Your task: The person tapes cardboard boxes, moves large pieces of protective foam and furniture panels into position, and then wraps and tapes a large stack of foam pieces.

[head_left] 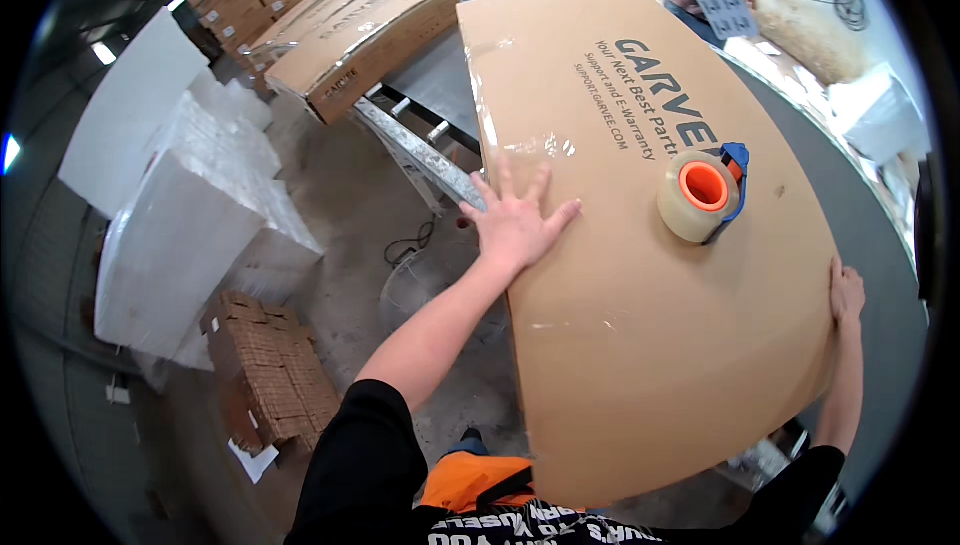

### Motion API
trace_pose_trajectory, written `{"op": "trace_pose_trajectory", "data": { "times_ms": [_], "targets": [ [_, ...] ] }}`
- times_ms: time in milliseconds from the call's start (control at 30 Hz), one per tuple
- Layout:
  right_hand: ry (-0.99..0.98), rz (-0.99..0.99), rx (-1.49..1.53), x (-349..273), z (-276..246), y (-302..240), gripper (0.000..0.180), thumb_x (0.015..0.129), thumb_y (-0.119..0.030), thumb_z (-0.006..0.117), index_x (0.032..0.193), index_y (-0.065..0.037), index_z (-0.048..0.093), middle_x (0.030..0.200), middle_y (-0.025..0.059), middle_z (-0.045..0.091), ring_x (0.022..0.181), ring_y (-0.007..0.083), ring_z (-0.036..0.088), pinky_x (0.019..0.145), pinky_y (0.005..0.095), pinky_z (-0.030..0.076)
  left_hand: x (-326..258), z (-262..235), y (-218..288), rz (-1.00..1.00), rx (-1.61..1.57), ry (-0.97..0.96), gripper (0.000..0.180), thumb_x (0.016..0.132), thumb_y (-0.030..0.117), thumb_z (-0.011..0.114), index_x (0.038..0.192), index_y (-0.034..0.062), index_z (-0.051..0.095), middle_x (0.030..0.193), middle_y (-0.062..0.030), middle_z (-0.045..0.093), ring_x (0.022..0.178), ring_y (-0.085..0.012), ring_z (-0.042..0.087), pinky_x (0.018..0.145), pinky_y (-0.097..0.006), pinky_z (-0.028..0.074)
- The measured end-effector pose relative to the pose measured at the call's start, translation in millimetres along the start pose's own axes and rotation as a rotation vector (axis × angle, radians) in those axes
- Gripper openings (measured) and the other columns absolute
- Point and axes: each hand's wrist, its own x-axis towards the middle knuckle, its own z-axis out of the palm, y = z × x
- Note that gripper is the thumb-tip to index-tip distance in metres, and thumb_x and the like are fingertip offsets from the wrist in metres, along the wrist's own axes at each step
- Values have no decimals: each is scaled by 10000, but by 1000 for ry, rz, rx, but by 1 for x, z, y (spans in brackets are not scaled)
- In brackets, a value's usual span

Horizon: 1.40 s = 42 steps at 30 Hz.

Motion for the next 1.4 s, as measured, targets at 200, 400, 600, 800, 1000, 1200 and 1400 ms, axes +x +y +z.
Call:
{"op": "trace_pose_trajectory", "data": {
  "times_ms": [200, 400, 600, 800, 1000, 1200, 1400],
  "targets": [
    [112, 152, 33, -178, -48, -42, 664, 927, -572, 403, 876, 35, 668, 928, 271, 647, 925, 430, 610, 805, 485, 459, 28, -26, -96, -67, -412, -239, 938, 722, 819, 488, 1486, 306, 308, 1554, -205, 139, 1245, -380, 485, 992, -441, 445],
    [107, 416, 3, -334, -70, -137, 557, 913, -549, 453, 951, -39, 674, 944, 246, 659, 916, 429, 620, 789, 506, 474, 20, -30, -188, 2, -481, -302, 990, 721, 785, 529, 1509, 263, 239, 1506, -220, 261, 1291, -390, 440, 1013, -449, 421],
    [449, 229, 0, -388, -53, -155, 556, 879, -376, 583, 1268, 13, 504, 1329, 227, 474, 1221, 407, 410, 995, 482, 364, -108, -67, -186, 691, -159, -71, 1000, 664, 705, 659, 1400, 66, 436, 1508, -264, 235, 1343, -590, 151, 1074, -675, 153],
    [940, 45, 253, -378, 23, -184, 537, 853, -279, 331, 1174, 90, 553, 1217, 206, 560, 1256, 368, 385, 1115, 541, 185, -122, -44, -154, 788, -216, 50, 879, 537, 426, 809, 1305, 97, 536, 1430, -269, 381, 1297, -617, 254, 1046, -686, 249],
    [867, 115, 331, -372, 11, -212, 506, 808, -276, 370, 1107, 70, 587, 1174, 213, 560, 1220, 364, 413, 1094, 535, 219, -146, -26, -121, 848, -29, 145, 683, 662, 238, 633, 1325, 119, 521, 1425, -265, 399, 1258, -627, 316, 1018, -679, 317],
    [538, 437, 1148, -460, 47, -105, 515, 884, -306, 468, 1218, 78, 539, 1269, 207, 565, 1114, 327, 562, 971, 403, 428, -144, -23, -124, 828, 32, 222, 762, 744, 417, 694, 1374, 63, 451, 1406, -311, 394, 1253, -610, 345, 1008, -664, 343],
    [151, 1080, 2839, -541, 143, -130, 566, 951, -488, 413, 1341, -79, 436, 1334, 91, 516, 1231, 300, 484, 1022, 449, 400, -138, -12, -117, 862, 61, 249, 826, 740, 490, 697, 1372, 25, 438, 1397, -310, 409, 1274, -570, 356, 1024, -645, 339]
  ]
}}
